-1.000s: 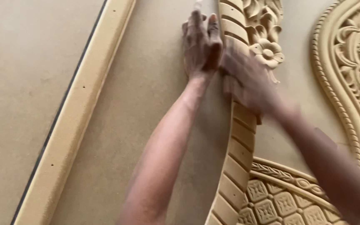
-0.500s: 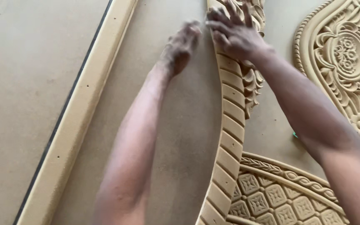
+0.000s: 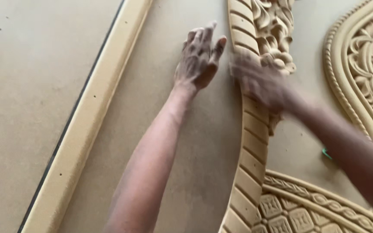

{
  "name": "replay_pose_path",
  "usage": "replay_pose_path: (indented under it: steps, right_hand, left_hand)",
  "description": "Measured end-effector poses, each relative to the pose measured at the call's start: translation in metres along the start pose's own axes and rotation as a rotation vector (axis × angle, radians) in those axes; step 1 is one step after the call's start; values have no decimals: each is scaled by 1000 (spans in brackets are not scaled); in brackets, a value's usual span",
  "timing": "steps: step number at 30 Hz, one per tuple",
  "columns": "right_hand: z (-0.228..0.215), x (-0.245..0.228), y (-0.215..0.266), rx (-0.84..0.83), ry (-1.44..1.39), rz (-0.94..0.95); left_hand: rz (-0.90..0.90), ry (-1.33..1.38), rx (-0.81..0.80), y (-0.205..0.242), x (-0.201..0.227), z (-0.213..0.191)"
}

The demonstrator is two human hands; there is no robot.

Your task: The person sands and wipes down an intricately carved wooden furniture piece by hand and with sandpaper, following the decorative grooves and surfaces.

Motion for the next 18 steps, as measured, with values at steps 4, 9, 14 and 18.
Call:
replay_pose_path:
  steps: [4,9,14,18]
  right_hand:
    - [-59,46,-149,-3,153,283]
    - [-61,66,-205,65,218,262]
    - [-37,46,-151,80,225,123]
    - [1,-14,26,214,59,-180]
  left_hand:
    - [74,-338,133,3,3,-2]
    - [-20,-298,44,1,7,-8]
    - [-15,-267,109,4,7,-7]
    - [1,-278,93,-1,2,3]
Point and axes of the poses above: each hand's wrist, its own y-axis away from the middle knuckle, its own z-axis out of the palm, x = y × z, the point moved 4 cm from there along -y, towards the middle knuckle, and after that the axes turned 8 degrees about z, right-handed, at the moved point
